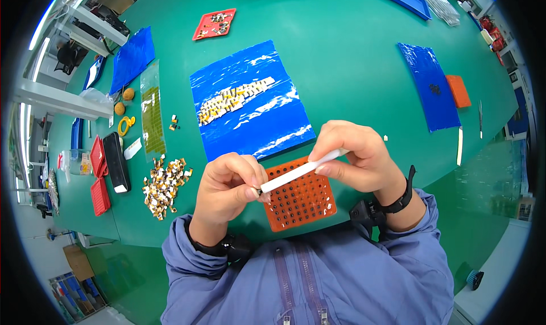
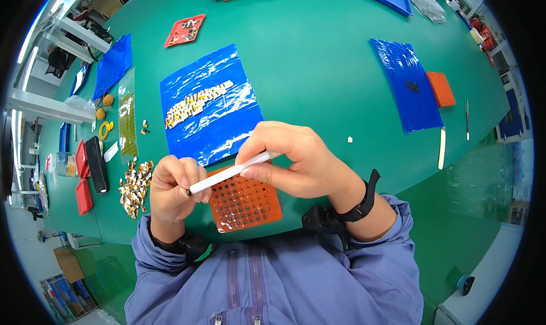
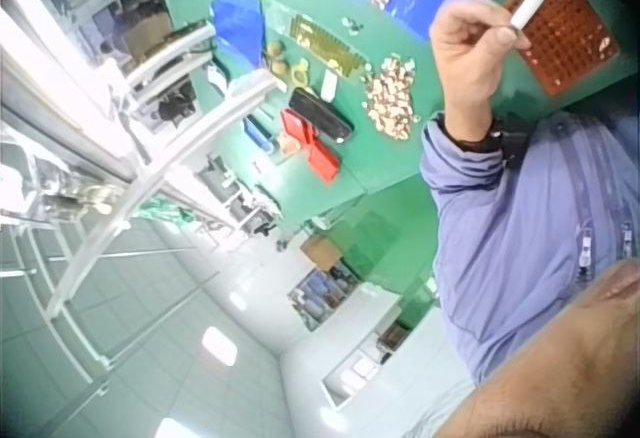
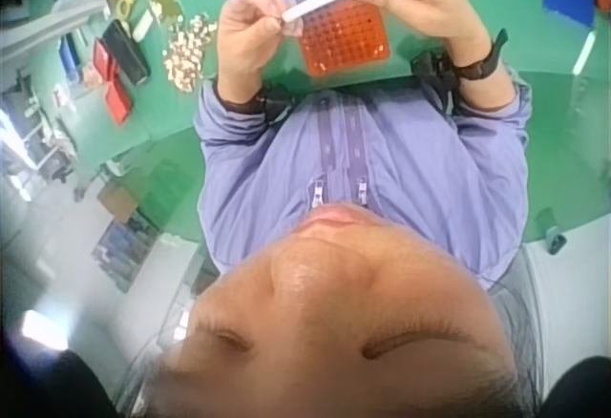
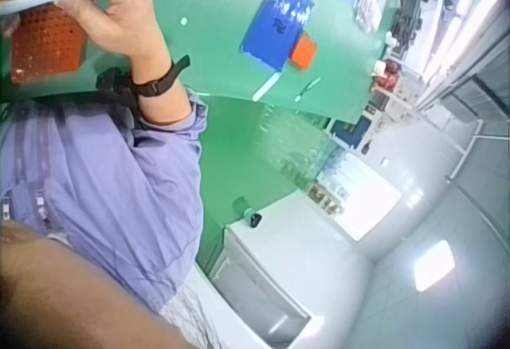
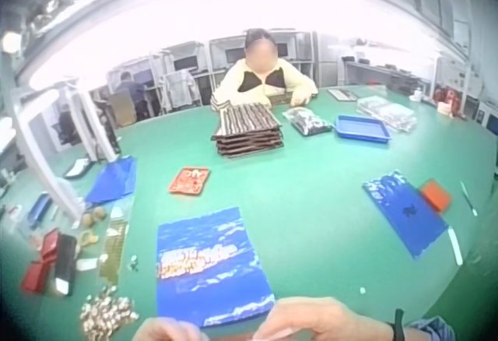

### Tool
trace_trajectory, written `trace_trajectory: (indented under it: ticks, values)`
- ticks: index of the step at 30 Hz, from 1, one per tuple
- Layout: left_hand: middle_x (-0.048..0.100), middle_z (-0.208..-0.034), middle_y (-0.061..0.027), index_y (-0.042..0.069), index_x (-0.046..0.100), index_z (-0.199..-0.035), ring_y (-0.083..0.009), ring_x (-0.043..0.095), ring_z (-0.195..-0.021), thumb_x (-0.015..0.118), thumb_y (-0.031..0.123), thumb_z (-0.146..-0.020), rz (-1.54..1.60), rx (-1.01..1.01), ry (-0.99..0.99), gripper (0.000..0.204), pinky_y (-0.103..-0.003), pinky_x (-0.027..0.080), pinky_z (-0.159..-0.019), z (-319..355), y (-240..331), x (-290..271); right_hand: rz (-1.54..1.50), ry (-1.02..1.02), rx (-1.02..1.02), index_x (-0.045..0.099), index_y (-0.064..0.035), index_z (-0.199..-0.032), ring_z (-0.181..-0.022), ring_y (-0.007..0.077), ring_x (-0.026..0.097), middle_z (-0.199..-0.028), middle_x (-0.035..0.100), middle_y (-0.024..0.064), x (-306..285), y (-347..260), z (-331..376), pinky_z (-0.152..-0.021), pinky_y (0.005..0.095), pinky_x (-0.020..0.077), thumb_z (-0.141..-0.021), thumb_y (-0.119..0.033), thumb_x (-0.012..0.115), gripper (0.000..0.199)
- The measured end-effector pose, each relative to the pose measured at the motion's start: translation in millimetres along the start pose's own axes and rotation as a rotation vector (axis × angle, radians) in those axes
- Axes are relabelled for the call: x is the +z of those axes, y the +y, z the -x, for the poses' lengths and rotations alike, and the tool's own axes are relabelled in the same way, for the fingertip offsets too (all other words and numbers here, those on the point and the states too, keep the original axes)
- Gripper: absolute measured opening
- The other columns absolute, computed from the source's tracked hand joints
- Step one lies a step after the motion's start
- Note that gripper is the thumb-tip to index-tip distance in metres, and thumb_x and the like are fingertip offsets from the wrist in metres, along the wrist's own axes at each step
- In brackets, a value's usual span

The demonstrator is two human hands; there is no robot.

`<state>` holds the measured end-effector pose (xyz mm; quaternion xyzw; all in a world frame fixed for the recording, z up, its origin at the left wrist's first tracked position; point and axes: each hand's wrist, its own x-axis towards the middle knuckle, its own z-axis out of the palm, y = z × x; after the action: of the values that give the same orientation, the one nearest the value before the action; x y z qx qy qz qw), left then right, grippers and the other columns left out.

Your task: The person uses a white stick-like tool to pick up small electronic components from a blue sheet and place them into holes on an orange grid. The person repeats this process continuously, moving components one at a time from the source pile to the grid.

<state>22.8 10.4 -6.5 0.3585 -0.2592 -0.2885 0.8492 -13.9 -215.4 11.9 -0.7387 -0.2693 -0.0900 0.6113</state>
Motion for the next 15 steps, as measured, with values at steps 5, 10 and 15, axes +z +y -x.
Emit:
trace_trajectory:
  ticks: [5, 10, 15]
  values:
    - [0.053, -0.073, -0.0107, -0.001, 0.051, -0.080, -0.0173, 0.057, -0.067, 0.058, -0.002, -0.077, 0.000, -0.003, -0.008, 0.008, -0.028, 0.050, -0.061, -0.2, 0.3, 0.2, -0.034, 0.051, 0.032, 0.059, -0.0019, -0.081, -0.066, 0.0175, 0.056, -0.075, 0.058, 0.0067, 4.4, 1.8, 2.2, -0.058, 0.0262, 0.0428, -0.075, -0.003, 0.062, 0.007]
    - [0.053, -0.073, -0.0106, -0.001, 0.051, -0.080, -0.0170, 0.057, -0.067, 0.058, -0.002, -0.077, -0.020, -0.009, -0.012, 0.008, -0.027, 0.049, -0.061, -0.4, 0.8, -1.0, 0.000, 0.004, 0.035, 0.059, -0.0014, -0.081, -0.066, 0.0173, 0.056, -0.076, 0.058, 0.0069, 0.4, -0.5, 1.6, -0.058, 0.0264, 0.0429, -0.074, -0.004, 0.063, 0.009]
    - [0.053, -0.073, -0.0105, -0.001, 0.051, -0.080, -0.0168, 0.057, -0.067, 0.059, -0.002, -0.077, -0.014, -0.015, 0.003, 0.008, -0.027, 0.049, -0.061, 0.7, 1.6, 0.1, 0.052, -0.042, -0.004, 0.058, -0.0010, -0.084, -0.069, 0.0175, 0.055, -0.077, 0.058, 0.0071, -1.7, 1.5, 1.6, -0.059, 0.0269, 0.0430, -0.072, -0.003, 0.065, 0.014]
